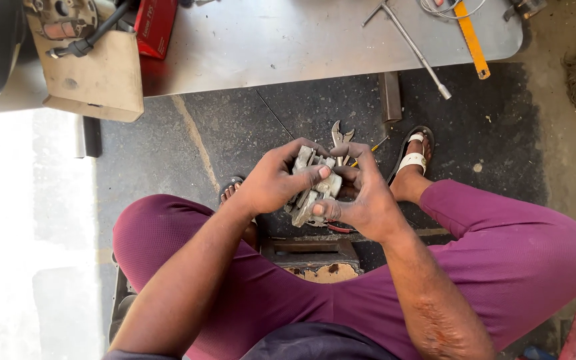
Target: Disassembling, cleaning, and inspecting motorcycle mechanical components including a brake caliper.
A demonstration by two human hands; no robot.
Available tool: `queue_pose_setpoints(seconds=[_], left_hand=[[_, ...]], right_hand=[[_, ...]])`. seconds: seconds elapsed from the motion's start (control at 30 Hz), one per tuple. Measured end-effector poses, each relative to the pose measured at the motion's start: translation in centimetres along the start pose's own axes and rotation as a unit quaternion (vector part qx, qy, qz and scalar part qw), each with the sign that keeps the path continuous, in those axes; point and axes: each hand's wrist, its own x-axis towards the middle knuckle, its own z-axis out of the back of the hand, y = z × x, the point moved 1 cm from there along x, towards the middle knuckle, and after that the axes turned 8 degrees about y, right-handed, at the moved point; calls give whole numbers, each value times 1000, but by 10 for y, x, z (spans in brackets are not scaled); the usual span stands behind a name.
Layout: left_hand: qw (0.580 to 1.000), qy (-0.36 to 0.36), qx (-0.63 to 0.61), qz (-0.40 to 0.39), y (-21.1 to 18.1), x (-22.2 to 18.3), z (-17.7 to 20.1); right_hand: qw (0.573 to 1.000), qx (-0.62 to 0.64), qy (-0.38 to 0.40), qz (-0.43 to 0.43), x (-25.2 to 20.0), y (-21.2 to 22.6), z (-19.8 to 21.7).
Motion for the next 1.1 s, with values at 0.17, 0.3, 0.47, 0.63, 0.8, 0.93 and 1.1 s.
queue_pose_setpoints(seconds=[0.17,0.3,0.47,0.63,0.8,0.93,1.1], left_hand=[[994,-19,106,-16,-16,-6,-1],[999,41,-10,-23,-4,-7,5],[996,81,9,-28,-26,-13,6],[995,68,25,-63,-19,-15,6],[990,72,49,-114,-17,-19,9],[992,79,40,-86,-13,-19,10],[991,91,-15,-98,-18,-19,10]], right_hand=[[999,-34,18,28,-1,4,1],[999,-34,3,14,0,0,4],[999,-36,12,23,-2,6,8],[996,-76,16,43,-5,9,9],[955,-269,31,121,-4,19,10],[950,-289,22,113,-6,22,9],[935,-298,43,188,-6,13,10]])
